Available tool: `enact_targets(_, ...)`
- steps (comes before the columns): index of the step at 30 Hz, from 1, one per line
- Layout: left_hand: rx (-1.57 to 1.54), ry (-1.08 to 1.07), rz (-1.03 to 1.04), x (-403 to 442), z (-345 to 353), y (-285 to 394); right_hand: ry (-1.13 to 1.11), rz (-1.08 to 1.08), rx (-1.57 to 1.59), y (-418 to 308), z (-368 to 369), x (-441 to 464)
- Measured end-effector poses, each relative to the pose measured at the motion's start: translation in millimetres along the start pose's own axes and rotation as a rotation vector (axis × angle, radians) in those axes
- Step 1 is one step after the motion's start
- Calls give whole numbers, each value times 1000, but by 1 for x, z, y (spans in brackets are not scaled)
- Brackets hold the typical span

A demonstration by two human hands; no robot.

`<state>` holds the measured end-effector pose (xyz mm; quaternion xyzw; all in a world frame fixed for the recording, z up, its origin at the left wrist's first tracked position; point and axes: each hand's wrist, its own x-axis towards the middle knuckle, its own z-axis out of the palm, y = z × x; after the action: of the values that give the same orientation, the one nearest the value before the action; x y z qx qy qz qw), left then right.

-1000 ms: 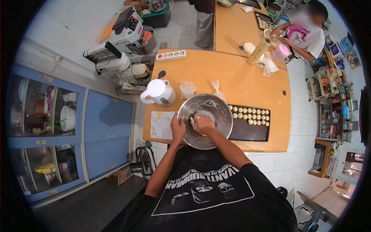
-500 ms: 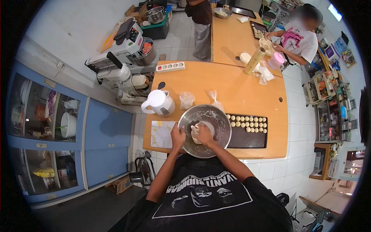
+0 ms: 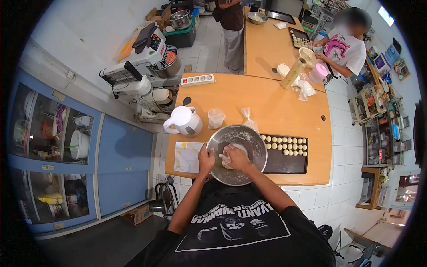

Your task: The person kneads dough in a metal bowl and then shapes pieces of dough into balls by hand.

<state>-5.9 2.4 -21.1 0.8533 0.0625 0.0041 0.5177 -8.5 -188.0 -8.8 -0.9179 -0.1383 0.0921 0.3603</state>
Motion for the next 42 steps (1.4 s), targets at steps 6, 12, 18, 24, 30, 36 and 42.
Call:
enact_targets(6, 2, 11, 43, 2, 0, 6, -171, -294, -27, 15, 8, -11)
enact_targets(12, -48, 2, 23, 1, 0, 6, -189, -317, -190, 4, 22, -13)
enact_targets(18, -57, 25, 22, 0, 3, 2, -238, 42, -244, -18, 21, 9)
enact_targets(24, -71, 29, 67, 2, 2, 3, -73, 135, -184, -19, 20, 10)
enact_targets(30, -7, 22, 2, 2, -1, 11, 329, -75, 62, 20, 31, 10)
enact_targets(36, -68, 18, 7, -1, -3, 14, -247, -40, 19, -3, -42, -13)
enact_targets(42, -32, -7, -49, 0, -4, 17, -155, -272, -168, 13, -1, -21)
